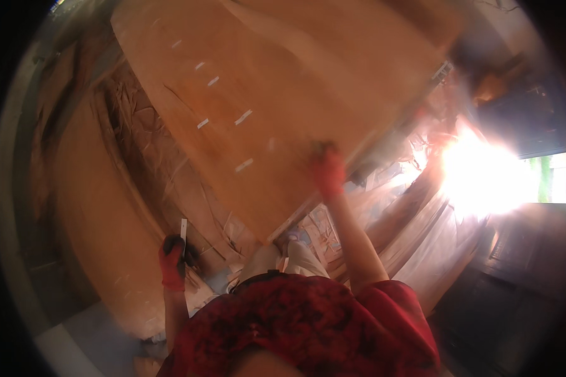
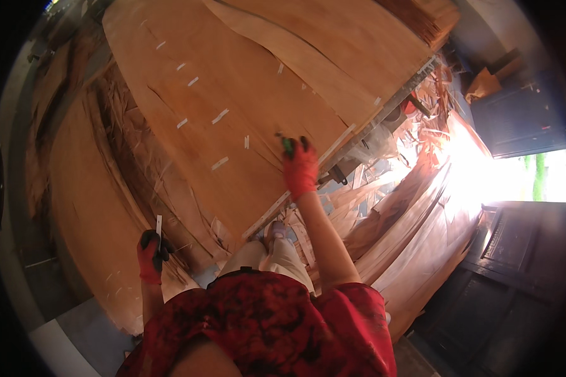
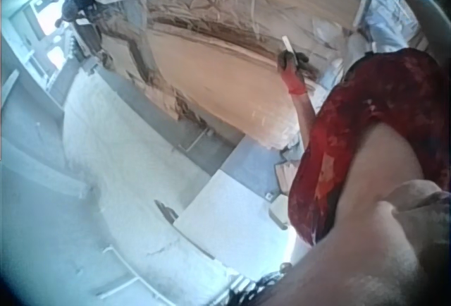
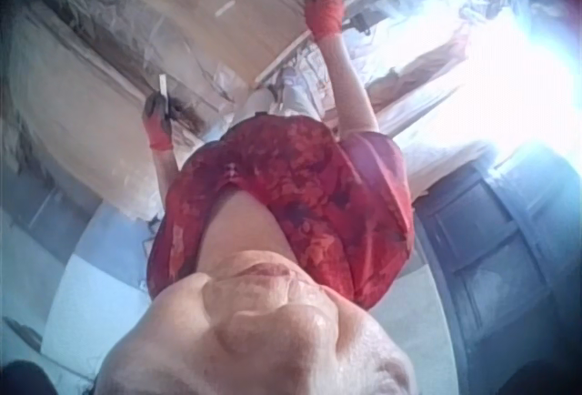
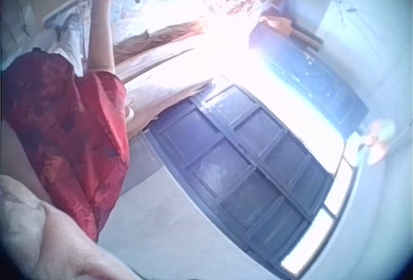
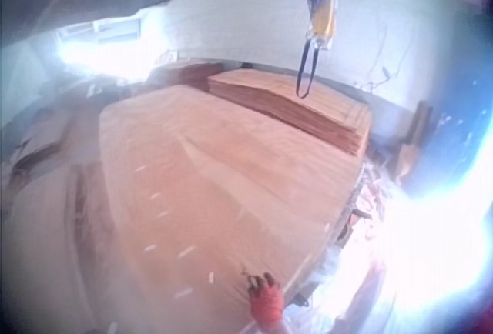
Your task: The person smooths sheets of wood veneer by hand and uses a small green tool to trim the edges of the sheets.
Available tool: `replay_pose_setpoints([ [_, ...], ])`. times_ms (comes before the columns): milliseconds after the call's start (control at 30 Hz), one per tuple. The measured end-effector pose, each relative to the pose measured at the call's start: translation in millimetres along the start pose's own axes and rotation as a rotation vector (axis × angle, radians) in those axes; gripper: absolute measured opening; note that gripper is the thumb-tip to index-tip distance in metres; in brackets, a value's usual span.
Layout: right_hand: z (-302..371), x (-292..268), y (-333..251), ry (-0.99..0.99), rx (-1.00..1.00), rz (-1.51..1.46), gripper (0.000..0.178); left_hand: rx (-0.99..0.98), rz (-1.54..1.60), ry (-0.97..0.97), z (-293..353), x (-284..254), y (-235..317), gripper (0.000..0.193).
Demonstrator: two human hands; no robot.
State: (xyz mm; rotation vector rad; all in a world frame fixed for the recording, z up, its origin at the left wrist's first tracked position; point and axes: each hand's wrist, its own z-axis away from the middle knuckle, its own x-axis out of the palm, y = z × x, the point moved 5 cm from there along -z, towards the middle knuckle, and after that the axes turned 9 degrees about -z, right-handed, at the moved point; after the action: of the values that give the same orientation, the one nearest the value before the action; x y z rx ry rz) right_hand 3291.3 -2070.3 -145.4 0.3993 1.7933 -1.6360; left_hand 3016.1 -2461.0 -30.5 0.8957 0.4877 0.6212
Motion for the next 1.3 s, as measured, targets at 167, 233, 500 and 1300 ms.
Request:
replay_pose_setpoints([
  [167,14,-64,103,0.205,0.167,-0.237,0.027,0.003,-0.027,-0.06,1,17,-6,0.021],
  [233,25,-68,111,0.177,0.262,-0.582,0.024,-0.026,0.011,-0.146,-18,29,-22,0.023],
  [500,122,-38,66,-0.209,0.693,-1.097,0.024,-0.187,0.303,-0.228,-90,85,-135,0.037],
  [1300,156,-4,13,-0.528,0.822,-1.352,0.044,-0.112,-0.121,-0.222,-66,135,-63,0.018],
])
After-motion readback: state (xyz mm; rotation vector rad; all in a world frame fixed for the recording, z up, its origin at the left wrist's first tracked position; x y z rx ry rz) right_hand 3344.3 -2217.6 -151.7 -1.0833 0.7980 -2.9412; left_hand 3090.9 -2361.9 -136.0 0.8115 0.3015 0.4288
